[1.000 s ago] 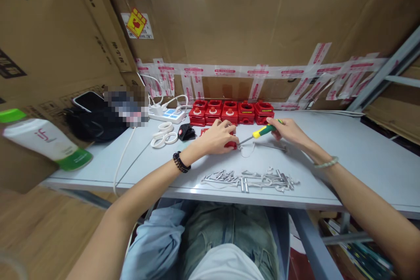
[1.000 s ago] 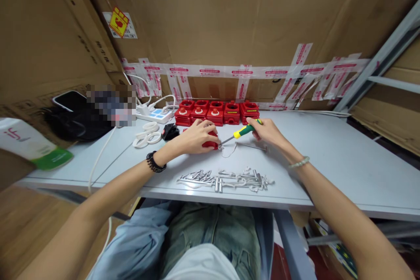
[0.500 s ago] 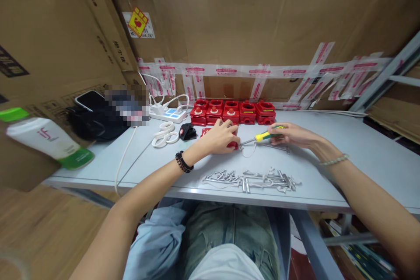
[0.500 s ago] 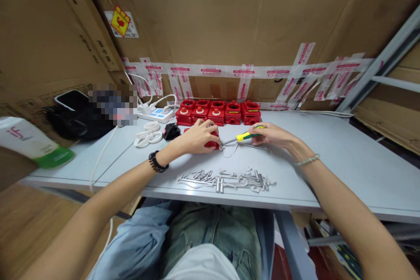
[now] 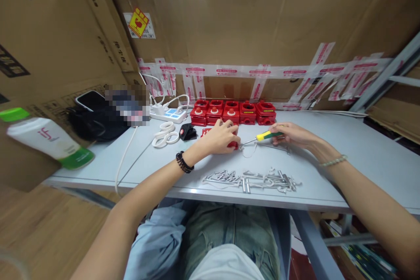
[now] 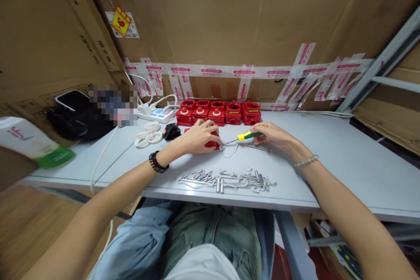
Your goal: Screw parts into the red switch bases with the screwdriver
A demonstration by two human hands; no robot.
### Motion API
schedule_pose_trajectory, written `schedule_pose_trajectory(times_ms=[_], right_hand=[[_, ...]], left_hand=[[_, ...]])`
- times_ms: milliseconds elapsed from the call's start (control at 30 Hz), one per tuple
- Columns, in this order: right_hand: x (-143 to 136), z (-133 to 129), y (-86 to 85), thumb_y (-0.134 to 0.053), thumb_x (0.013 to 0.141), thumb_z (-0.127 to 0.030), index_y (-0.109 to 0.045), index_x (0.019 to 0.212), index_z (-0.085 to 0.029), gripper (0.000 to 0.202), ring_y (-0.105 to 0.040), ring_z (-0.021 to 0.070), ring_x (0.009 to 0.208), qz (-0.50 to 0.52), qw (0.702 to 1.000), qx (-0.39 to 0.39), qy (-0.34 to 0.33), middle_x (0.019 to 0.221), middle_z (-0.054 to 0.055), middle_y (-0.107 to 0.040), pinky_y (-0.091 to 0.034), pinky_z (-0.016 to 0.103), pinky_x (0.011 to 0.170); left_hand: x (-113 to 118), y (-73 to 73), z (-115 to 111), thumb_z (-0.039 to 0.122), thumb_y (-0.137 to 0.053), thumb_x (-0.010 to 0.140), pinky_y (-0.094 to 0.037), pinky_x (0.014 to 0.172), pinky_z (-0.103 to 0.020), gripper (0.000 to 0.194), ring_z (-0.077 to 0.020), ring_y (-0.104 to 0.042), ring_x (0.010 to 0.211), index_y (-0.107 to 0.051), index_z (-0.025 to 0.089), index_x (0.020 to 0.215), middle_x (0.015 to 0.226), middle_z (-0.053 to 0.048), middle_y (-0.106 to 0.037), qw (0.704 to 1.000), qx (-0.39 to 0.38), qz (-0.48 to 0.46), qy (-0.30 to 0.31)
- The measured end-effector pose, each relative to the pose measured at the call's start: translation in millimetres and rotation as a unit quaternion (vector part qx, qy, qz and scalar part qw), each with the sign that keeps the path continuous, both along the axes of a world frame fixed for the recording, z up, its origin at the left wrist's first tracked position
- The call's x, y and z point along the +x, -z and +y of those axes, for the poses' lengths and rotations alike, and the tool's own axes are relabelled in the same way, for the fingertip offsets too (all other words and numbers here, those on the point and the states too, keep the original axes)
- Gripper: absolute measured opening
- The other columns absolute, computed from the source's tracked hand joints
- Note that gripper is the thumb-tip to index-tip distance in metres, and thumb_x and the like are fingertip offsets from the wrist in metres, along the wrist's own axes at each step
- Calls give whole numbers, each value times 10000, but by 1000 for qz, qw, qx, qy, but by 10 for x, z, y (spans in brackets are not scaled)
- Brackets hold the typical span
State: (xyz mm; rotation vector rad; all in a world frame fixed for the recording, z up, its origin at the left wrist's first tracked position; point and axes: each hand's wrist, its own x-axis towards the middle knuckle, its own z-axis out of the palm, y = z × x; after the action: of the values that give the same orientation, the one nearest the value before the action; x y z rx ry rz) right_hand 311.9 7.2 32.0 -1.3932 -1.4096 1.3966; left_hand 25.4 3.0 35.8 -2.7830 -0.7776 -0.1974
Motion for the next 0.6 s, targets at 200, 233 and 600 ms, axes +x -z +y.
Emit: schedule_pose_trajectory(times_ms=[200,233,600], right_hand=[[-10,24,32,-738,712,-226,-671,714,-161,93,-593,112,568,25,999,-19,8,691,39,-658,-589,257,603],[-5,27,39,-741,712,-226,-672,719,-159,96,-594,112,567,27,999,-21,7,691,40,-659,-590,258,604],[78,-58,16,-783,690,-447,-675,765,-130,342,-497,66,509,-63,995,4,-74,644,16,-634,-373,184,437]], left_hand=[[-1,2,-6,280,-576,858,-325,850,-426,192,-294,-468,1072,-720,257,983,1059,-85,-593,1000,-2,-3,-1],[-3,3,-5,281,-576,858,-326,850,-426,193,-293,-467,1071,-719,257,985,1059,-86,-593,1000,-2,-3,-1],[-2,17,5,288,-568,856,-324,833,-423,217,-290,-474,1067,-720,274,1010,1065,-87,-603,1000,10,2,-1]])
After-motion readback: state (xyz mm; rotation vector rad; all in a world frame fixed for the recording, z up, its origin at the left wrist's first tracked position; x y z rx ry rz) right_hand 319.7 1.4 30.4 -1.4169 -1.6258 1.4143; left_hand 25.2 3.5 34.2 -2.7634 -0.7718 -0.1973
